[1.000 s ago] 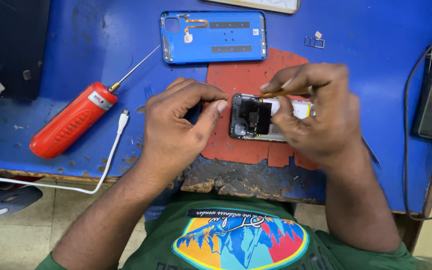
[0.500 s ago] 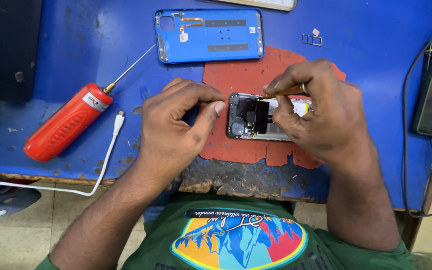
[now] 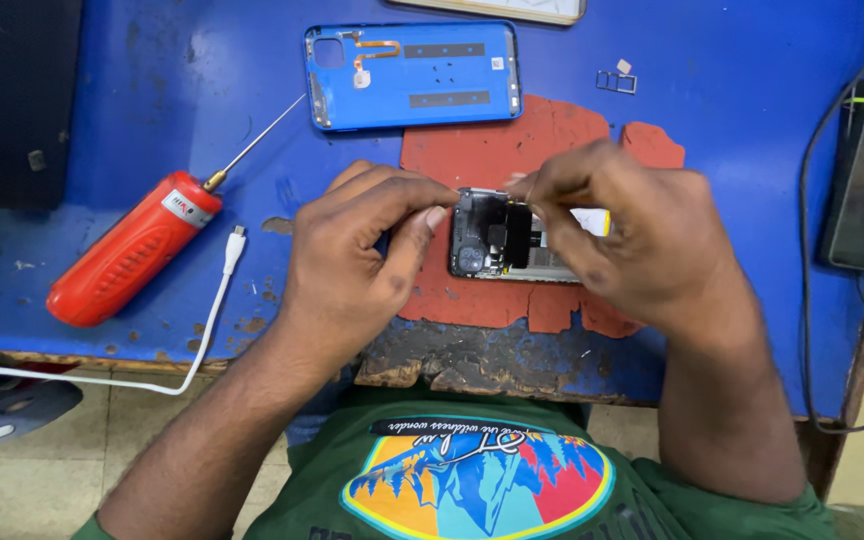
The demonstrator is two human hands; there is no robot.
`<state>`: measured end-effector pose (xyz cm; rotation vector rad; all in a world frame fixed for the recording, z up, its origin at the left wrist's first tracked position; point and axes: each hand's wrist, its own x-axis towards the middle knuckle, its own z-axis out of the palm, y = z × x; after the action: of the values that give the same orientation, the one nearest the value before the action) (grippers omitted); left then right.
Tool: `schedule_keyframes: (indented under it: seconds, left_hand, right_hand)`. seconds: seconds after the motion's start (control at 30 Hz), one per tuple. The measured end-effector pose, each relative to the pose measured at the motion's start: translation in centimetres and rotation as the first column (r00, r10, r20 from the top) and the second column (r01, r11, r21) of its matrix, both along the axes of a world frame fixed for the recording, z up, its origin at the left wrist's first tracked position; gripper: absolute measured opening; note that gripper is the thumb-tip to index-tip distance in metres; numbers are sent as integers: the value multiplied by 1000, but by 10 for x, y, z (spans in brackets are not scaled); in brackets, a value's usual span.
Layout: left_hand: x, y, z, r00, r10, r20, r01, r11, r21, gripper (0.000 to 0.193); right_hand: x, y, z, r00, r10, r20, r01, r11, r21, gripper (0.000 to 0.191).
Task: The person uses a screwdriver and tweezers to remove screws and reposition internal components of a disassembled smartphone. They then place the blue back cover onto the phone and secure it by hand.
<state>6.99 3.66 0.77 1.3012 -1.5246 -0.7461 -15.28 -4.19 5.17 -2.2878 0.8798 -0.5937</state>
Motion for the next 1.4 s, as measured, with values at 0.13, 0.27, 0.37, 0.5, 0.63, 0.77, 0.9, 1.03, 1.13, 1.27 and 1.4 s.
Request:
schedule_keyframes:
  seconds: [0.13, 0.27, 0.37, 0.5, 0.63, 0.77, 0.9, 1.03, 1.13, 1.27, 1.4]
  left_hand:
    - [-1, -1, -1, 1000, -11, 23, 11, 1000, -22, 15]
    - [-1, 0, -1, 1000, -25, 10, 25, 1000, -15, 13]
    - [0, 1, -1, 999, -35, 10, 35, 999, -5, 13]
    - [-1, 0, -2, 999, -40, 14, 40, 999, -16, 13]
    - [-1, -1, -3, 999, -53, 13, 53, 999, -6, 12]
    - [-1, -2, -4, 999, -43, 14, 43, 999, -9, 15]
    - [-1, -1, -3, 999, -36, -9, 36, 999, 25, 18]
    - [-1, -2, -2, 1000, -22, 5, 22, 1000, 2, 21]
    - [-1, -1, -1, 1000, -15, -21, 15, 1000, 1, 22]
    - [1, 0, 0, 999, -17, -37, 16, 1000, -20, 24]
    - [1, -1, 1, 1000, -17, -18, 17, 999, -37, 24]
  right_hand:
    - [4, 1, 0, 997, -79, 14, 80, 996, -50, 31]
    - [7, 1, 2, 995, -96, -35, 94, 994, -63, 28]
    - [8, 2, 1, 998, -43, 38, 46, 996, -82, 30]
    - [4, 3, 0, 999, -43, -3, 42, 999, -27, 29]
    - [2, 4, -2, 994, -108, -25, 107, 994, -36, 34]
    - [1, 4, -3, 979, -146, 145, 134, 987, 90, 38]
    - [0, 10, -5, 876, -168, 453, 36, 958, 285, 38]
    - [2, 18, -8, 830, -140, 540, -53, 944, 326, 46]
    - [3, 21, -9, 840, -116, 530, -77, 942, 328, 44]
    - [6, 21, -9, 834, -96, 544, -94, 946, 310, 44]
    - [10, 22, -8, 835, -92, 543, -96, 947, 308, 46]
